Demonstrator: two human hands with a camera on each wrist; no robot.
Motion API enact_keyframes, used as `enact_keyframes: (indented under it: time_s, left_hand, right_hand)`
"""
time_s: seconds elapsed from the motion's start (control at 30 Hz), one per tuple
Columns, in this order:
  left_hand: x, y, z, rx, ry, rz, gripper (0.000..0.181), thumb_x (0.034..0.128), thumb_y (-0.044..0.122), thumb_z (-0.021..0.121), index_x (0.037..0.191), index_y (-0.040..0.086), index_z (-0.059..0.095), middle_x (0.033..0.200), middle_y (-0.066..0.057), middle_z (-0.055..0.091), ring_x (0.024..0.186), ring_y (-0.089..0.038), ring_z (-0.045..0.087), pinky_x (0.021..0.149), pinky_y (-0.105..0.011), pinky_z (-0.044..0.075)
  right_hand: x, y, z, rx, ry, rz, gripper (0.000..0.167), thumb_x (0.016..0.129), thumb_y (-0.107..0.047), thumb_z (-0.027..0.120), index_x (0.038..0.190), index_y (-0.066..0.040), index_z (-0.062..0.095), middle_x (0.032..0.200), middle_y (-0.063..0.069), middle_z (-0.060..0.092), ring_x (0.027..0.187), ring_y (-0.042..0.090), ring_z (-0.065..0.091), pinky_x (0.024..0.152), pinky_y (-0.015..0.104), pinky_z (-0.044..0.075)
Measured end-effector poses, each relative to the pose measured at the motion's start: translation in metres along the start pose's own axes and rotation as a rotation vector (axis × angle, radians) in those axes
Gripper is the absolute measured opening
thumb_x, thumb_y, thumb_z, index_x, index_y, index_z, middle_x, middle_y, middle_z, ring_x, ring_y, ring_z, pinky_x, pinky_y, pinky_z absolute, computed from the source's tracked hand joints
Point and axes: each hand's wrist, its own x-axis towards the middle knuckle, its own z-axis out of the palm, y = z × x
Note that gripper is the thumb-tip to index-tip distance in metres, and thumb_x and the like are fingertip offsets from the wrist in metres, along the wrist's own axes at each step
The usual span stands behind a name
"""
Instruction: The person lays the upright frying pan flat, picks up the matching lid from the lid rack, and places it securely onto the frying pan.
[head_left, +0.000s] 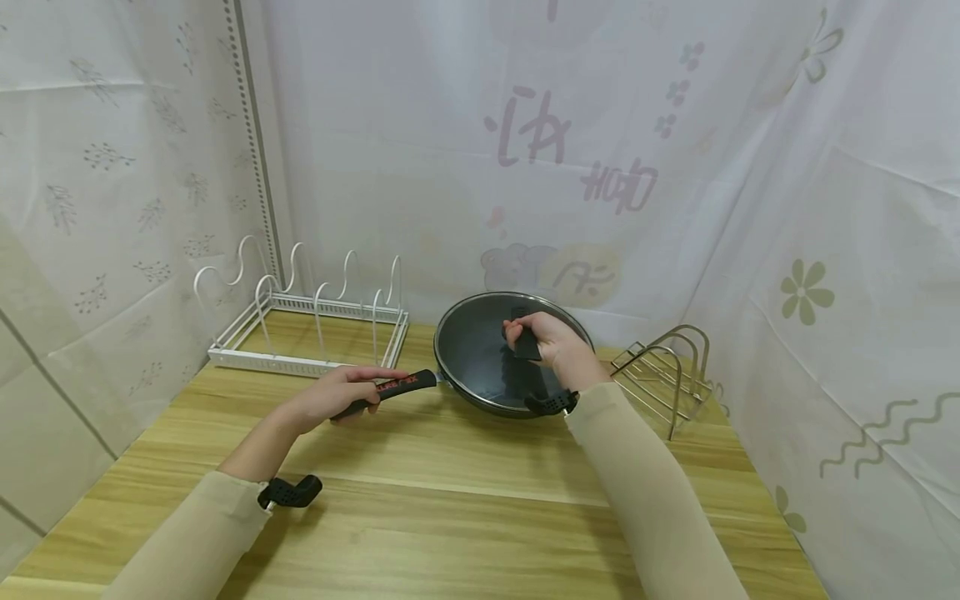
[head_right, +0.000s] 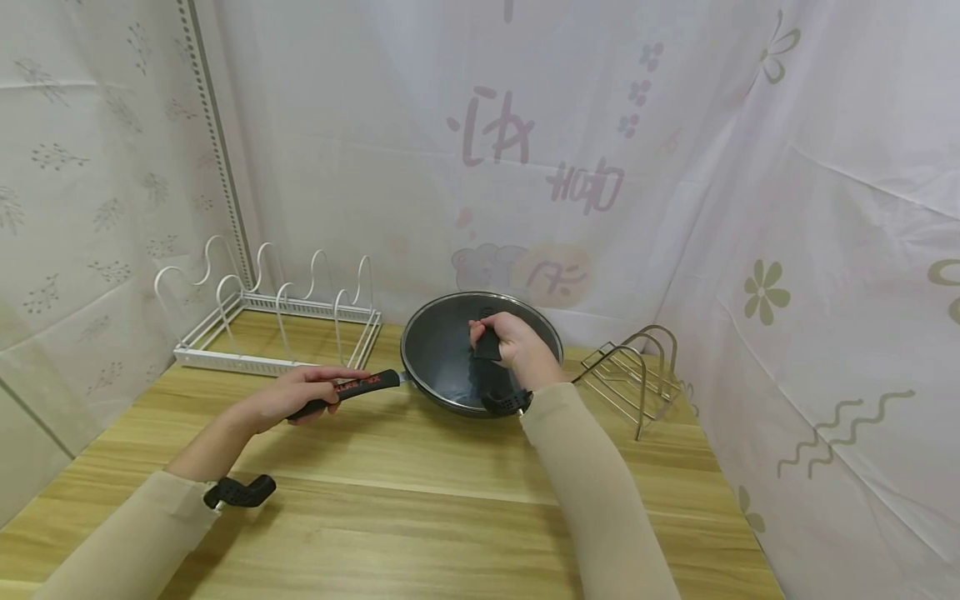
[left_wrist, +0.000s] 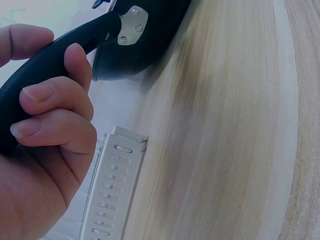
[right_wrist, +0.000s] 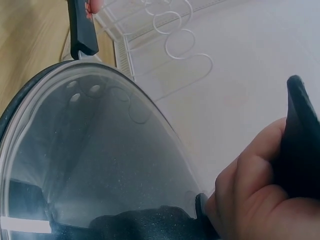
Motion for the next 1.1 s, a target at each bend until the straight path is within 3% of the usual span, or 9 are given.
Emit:
enact_keyframes:
  time_s: [0.2,0.4,0.5,0.8,1.1]
  left_hand:
    - [0.001,-0.001,0.000,0.005,0.001,0.004,0.058,0.0957,0.010,0.064,0.153,0.019,0.066,0.080,-0.007,0.064,0.049,-0.009,0.034,0.048,-0.023,0.031]
    - [0.001,-0.002,0.000,0.004,-0.002,0.011,0.059,0.0961,0.010,0.064,0.155,0.018,0.065,0.081,-0.007,0.065,0.050,-0.009,0.035,0.048,-0.023,0.031]
    - [0.001,-0.002,0.000,0.007,0.005,0.005,0.060,0.0956,0.010,0.064,0.154,0.020,0.065,0.083,-0.011,0.067,0.050,-0.009,0.036,0.048,-0.023,0.032]
    - [0.000,-0.001,-0.001,0.020,0.006,0.013,0.061,0.0938,0.008,0.063,0.154,0.019,0.066,0.084,-0.014,0.067,0.049,-0.009,0.036,0.047,-0.024,0.031]
    - [0.001,-0.002,0.000,0.018,-0.011,0.024,0.061,0.0952,0.008,0.062,0.155,0.017,0.064,0.086,-0.014,0.065,0.052,-0.009,0.037,0.048,-0.023,0.030]
  right_hand:
    - [0.000,0.001,-0.001,-0.014,0.013,-0.024,0.023,0.119,-0.014,0.033,0.130,0.003,0.042,0.117,0.008,0.047,0.061,0.009,0.049,0.052,0.017,0.045]
    - [0.001,0.004,-0.003,-0.023,0.025,-0.065,0.031,0.118,-0.014,0.036,0.146,0.000,0.037,0.136,0.008,0.045,0.063,0.010,0.050,0.054,0.018,0.048]
    - [0.003,0.006,-0.004,-0.043,0.033,-0.093,0.032,0.118,-0.013,0.038,0.148,-0.002,0.036,0.139,0.009,0.047,0.062,0.010,0.052,0.054,0.017,0.049]
    - [0.006,0.017,-0.005,-0.026,0.016,-0.144,0.026,0.119,-0.018,0.037,0.127,0.004,0.050,0.106,0.008,0.052,0.062,0.008,0.051,0.052,0.017,0.049]
    - [0.007,0.022,-0.005,0.016,0.028,-0.186,0.027,0.118,-0.018,0.037,0.123,0.005,0.050,0.108,0.009,0.052,0.059,0.008,0.049,0.048,0.016,0.046]
